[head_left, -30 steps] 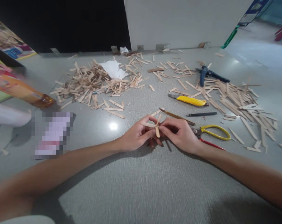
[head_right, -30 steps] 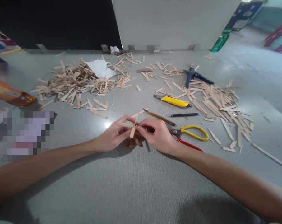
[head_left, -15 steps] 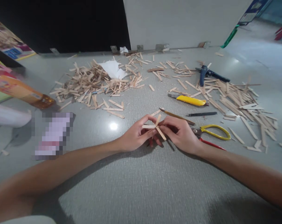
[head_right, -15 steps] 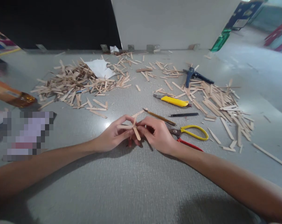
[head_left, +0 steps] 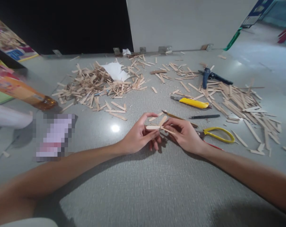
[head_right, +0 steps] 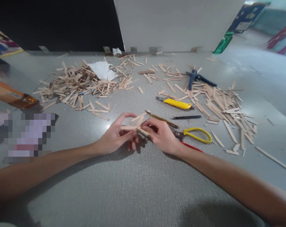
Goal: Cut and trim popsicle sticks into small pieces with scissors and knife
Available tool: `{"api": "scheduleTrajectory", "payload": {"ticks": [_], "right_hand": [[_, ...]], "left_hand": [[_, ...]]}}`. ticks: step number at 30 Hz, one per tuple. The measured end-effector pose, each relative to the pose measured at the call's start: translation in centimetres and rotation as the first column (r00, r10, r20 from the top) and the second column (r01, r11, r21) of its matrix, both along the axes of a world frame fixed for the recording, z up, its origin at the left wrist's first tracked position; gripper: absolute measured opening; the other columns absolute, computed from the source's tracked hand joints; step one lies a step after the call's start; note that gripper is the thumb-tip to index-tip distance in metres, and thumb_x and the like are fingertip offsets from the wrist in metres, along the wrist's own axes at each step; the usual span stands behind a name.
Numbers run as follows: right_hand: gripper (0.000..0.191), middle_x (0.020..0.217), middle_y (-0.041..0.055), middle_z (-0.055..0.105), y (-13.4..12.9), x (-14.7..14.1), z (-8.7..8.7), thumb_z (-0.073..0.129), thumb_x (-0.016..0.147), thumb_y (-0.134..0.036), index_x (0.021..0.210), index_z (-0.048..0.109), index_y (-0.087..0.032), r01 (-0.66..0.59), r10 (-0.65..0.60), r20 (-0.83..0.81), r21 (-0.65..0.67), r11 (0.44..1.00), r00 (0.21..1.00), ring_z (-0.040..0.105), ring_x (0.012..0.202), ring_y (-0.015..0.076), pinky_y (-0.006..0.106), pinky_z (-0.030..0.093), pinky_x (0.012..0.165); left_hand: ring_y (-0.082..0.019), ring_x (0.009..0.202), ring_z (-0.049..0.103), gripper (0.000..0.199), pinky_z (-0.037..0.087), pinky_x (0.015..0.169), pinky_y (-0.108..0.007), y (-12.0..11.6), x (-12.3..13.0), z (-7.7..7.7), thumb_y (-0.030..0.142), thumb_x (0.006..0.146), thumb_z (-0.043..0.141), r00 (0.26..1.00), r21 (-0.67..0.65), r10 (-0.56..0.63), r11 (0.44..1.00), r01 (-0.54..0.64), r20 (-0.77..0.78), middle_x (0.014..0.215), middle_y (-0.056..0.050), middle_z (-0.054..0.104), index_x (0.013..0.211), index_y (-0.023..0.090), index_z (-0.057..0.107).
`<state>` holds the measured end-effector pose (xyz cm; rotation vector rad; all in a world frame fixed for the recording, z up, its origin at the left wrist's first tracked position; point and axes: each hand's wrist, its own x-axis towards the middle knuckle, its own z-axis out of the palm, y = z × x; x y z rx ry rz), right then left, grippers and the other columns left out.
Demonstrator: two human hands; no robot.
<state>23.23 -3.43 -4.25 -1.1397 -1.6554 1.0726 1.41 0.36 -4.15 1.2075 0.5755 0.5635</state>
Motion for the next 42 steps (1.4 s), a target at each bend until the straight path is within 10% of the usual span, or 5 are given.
{"api": "scheduleTrajectory", "payload": {"ticks": [9, 17, 32, 38, 42], "right_hand": [[0.024, 0.122, 0.0115, 0.074, -1.1, -0.7, -0.4, 0.069, 0.091, -0.016, 0.113, 0.062, -0.023, 0.117, -0.166, 0.178, 0.258, 0.959, 0.97, 0.067, 0.07, 0.0139, 0.026, 0.054, 0.054], [0.024, 0.069, -0.0016, 0.071, -1.8, -0.7, -1.1, 0.062, 0.108, -0.022, 0.084, 0.063, -0.022, 0.102, -0.389, 0.357, 0.611, 0.785, 0.849, 0.06, 0.055, 0.012, 0.024, 0.048, 0.055], [0.029, 0.06, 0.0, 0.071, -1.6, -0.9, -1.6, 0.059, 0.103, -0.028, 0.074, 0.056, -0.024, 0.188, -0.425, 0.366, 0.532, 0.825, 0.828, 0.059, 0.046, 0.0127, 0.024, 0.042, 0.05], [0.024, 0.061, -0.0005, 0.071, -0.4, -0.3, -1.5, 0.056, 0.103, -0.032, 0.08, 0.048, -0.027, 0.265, -0.447, 0.356, 0.456, 0.85, 0.821, 0.063, 0.047, 0.015, 0.026, 0.044, 0.054], [0.016, 0.057, -0.0042, 0.07, 0.3, -0.1, -1.1, 0.051, 0.106, -0.032, 0.091, 0.046, -0.028, 0.333, -0.47, 0.35, 0.384, 0.861, 0.81, 0.062, 0.042, 0.0158, 0.027, 0.045, 0.056]], "left_hand": [[-0.017, 0.056, 0.076, 0.046, 0.057, 0.048, -0.022, 0.4, 0.2, -0.2, 0.05, 0.097, 0.08, 0.999, 0.007, 0.015, 1.0, -0.015, -0.048, 0.072, 0.002, 0.074, 0.117, 0.02, 0.052], [-0.02, 0.058, 0.078, 0.061, 0.056, 0.047, -0.023, 0.4, 0.2, 0.1, 0.047, 0.097, 0.081, 0.998, -0.042, -0.002, 0.999, 0.0, -0.058, 0.074, 0.004, 0.075, 0.135, 0.024, 0.039], [-0.02, 0.055, 0.077, 0.067, 0.054, 0.045, -0.022, 1.0, 0.2, -0.5, 0.041, 0.097, 0.082, 0.999, -0.066, -0.043, 0.997, 0.041, -0.031, 0.072, 0.004, 0.075, 0.143, 0.022, 0.037], [-0.02, 0.059, 0.077, 0.094, 0.057, 0.048, -0.023, 0.6, 0.1, -0.3, 0.038, 0.1, 0.079, 0.998, -0.019, -0.026, 1.0, 0.025, -0.049, 0.077, 0.002, 0.076, 0.164, 0.023, 0.012], [-0.016, 0.059, 0.073, 0.052, 0.054, 0.05, -0.023, 0.6, 0.2, -0.3, 0.046, 0.1, 0.075, 0.995, 0.055, 0.004, 0.998, 0.002, -0.099, 0.08, -0.001, 0.072, 0.135, 0.016, 0.05]]}}
